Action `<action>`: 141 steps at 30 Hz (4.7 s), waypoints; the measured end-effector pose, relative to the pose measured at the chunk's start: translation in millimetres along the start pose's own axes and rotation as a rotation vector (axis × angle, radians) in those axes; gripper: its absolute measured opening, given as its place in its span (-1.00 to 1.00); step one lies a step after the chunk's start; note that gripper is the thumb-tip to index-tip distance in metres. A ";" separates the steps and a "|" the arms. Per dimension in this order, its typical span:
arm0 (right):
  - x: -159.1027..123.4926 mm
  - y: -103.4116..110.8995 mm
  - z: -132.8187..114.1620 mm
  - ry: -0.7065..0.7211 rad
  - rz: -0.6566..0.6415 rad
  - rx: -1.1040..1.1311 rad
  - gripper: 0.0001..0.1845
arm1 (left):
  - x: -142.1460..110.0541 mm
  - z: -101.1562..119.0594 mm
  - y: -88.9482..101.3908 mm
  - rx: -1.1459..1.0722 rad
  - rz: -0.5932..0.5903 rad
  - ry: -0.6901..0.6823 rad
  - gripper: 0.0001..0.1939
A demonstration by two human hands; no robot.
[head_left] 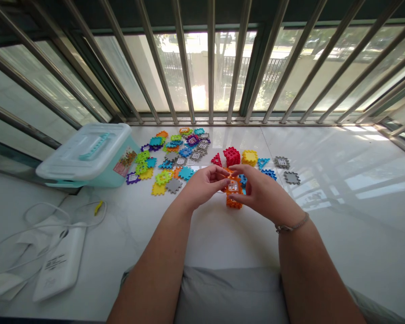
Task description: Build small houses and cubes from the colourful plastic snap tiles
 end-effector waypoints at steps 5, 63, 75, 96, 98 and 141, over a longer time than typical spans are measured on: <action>-2.1 0.6 2.1 -0.018 -0.018 -0.021 -0.24 | -0.2 0.0 -1.3 0.012 0.004 0.037 -0.60; 11.6 -7.8 -1.5 -0.012 0.009 -0.009 -0.85 | -6.2 -25.2 146.1 0.995 1.043 0.554 -0.29; 15.4 -10.9 -8.2 -0.009 0.005 0.004 -0.82 | 7.0 -28.4 143.2 1.064 1.082 0.497 -0.29; 14.3 -10.0 -8.3 -0.003 0.040 -0.021 -0.82 | 9.9 -21.3 137.2 1.075 1.071 0.311 -0.81; 14.1 -10.2 -7.6 -0.001 0.046 -0.022 -0.83 | 10.4 -20.4 135.8 1.041 1.064 0.276 -0.86; 13.3 -20.3 -33.1 -0.121 0.270 -0.195 -0.77 | 1.8 9.2 -24.0 -0.430 0.387 -0.299 -0.60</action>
Point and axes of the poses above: each hand's wrist, its own x-axis towards the middle knuckle, its own y-axis out of the back of the hand, z = x × y, the point moved 1 cm from there along x, towards the middle knuckle, and after that the axes turned 10 degrees about -z, right-handed, at the moved point
